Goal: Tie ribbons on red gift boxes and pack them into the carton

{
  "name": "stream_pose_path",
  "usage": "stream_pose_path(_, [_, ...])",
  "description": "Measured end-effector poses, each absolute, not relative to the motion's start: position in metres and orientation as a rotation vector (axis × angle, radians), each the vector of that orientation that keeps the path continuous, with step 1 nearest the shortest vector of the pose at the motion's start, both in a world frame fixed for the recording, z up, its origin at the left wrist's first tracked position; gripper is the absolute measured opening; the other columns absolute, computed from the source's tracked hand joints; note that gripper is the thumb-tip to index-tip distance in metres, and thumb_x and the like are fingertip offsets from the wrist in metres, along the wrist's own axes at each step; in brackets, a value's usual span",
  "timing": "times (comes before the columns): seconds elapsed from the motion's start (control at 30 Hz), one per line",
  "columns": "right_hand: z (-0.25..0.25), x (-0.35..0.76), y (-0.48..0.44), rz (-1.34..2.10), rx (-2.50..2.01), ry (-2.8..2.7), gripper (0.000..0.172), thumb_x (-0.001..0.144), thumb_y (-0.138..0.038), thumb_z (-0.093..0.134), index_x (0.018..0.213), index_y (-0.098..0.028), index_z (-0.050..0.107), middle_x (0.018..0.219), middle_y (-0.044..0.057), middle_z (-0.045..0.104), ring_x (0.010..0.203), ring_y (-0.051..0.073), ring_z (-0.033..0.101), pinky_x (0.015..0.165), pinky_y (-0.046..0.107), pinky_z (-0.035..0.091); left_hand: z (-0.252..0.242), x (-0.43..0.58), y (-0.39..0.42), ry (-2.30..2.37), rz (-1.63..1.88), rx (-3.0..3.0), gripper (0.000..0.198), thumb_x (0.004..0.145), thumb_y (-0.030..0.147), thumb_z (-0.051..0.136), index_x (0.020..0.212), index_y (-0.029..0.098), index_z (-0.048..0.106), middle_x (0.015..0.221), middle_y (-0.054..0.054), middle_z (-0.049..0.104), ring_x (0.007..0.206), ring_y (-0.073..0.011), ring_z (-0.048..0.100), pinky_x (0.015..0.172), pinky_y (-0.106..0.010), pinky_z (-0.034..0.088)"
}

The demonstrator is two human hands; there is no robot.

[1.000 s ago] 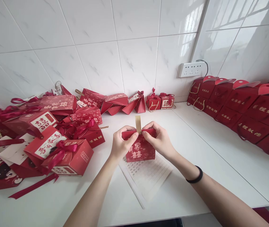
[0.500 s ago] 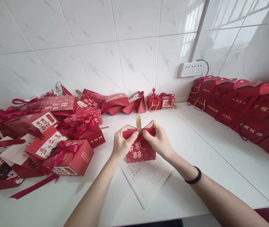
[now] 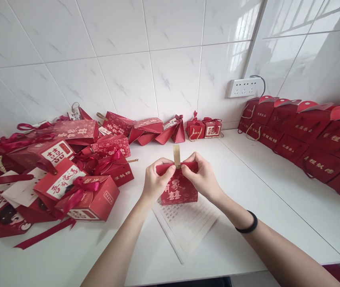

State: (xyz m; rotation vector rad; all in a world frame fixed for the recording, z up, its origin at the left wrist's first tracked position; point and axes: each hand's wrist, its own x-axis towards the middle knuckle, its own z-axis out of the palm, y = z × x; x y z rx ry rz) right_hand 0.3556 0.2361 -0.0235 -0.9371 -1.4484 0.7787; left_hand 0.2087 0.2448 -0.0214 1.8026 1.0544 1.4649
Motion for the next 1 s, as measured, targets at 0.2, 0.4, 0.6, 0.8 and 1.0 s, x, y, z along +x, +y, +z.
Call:
stream_pose_path(0.2, [-0.026, 0.363, 0.235, 0.850, -0.900, -1.445, 0.018, 0.078, -0.036, 0.061, 0.078, -0.019, 0.056, 0.074, 0.000, 0.062, 0.064, 0.014, 0.057, 0.056, 0.024, 0.046, -0.033, 0.199, 0.247, 0.919, 1.374, 1.684, 0.029, 0.077, 0.033, 0.061, 0.102, 0.019, 0.057, 0.089, -0.002, 0.064, 0.078, -0.0156, 0.061, 0.070, -0.025, 0.048])
stream_pose_path(0.4, [-0.028, 0.376, 0.244, 0.947, -0.846, -1.237, 0.031, 0.071, -0.046, 0.070, 0.080, -0.019, 0.057, 0.078, 0.001, 0.062, 0.068, 0.015, 0.058, 0.060, 0.025, 0.047, -0.035, 0.185, 0.249, 0.899, 0.993, 1.868, 0.030, 0.075, 0.029, 0.064, 0.102, 0.017, 0.059, 0.099, -0.006, 0.067, 0.094, -0.0219, 0.061, 0.083, -0.030, 0.046])
stream_pose_path(0.6, [-0.034, 0.381, 0.250, 1.041, -0.815, -1.172, 0.050, 0.077, -0.055, 0.064, 0.113, -0.021, 0.057, 0.102, 0.006, 0.065, 0.091, 0.021, 0.061, 0.077, 0.032, 0.050, -0.036, 0.189, 0.253, 0.989, 1.132, 1.625, 0.023, 0.073, 0.037, 0.067, 0.084, 0.016, 0.063, 0.084, -0.004, 0.068, 0.077, -0.0189, 0.062, 0.068, -0.026, 0.048])
stream_pose_path(0.8, [-0.035, 0.376, 0.248, 1.102, -0.836, -1.324, 0.046, 0.086, -0.058, 0.046, 0.102, -0.018, 0.063, 0.110, 0.009, 0.063, 0.100, 0.022, 0.059, 0.086, 0.036, 0.047, -0.027, 0.190, 0.256, 0.856, 1.318, 0.751, 0.021, 0.077, 0.036, 0.062, 0.083, 0.016, 0.064, 0.076, -0.004, 0.068, 0.064, -0.0163, 0.064, 0.060, -0.027, 0.051])
stream_pose_path(1.0, [-0.039, 0.377, 0.249, 0.513, -1.338, -1.802, 0.024, 0.093, -0.029, 0.041, 0.087, -0.017, 0.060, 0.094, 0.008, 0.063, 0.084, 0.019, 0.060, 0.073, 0.030, 0.049, -0.019, 0.188, 0.254, 0.750, 1.400, 0.292, 0.025, 0.083, 0.024, 0.052, 0.059, 0.018, 0.047, 0.048, 0.003, 0.053, 0.039, -0.0086, 0.052, 0.040, -0.018, 0.045])
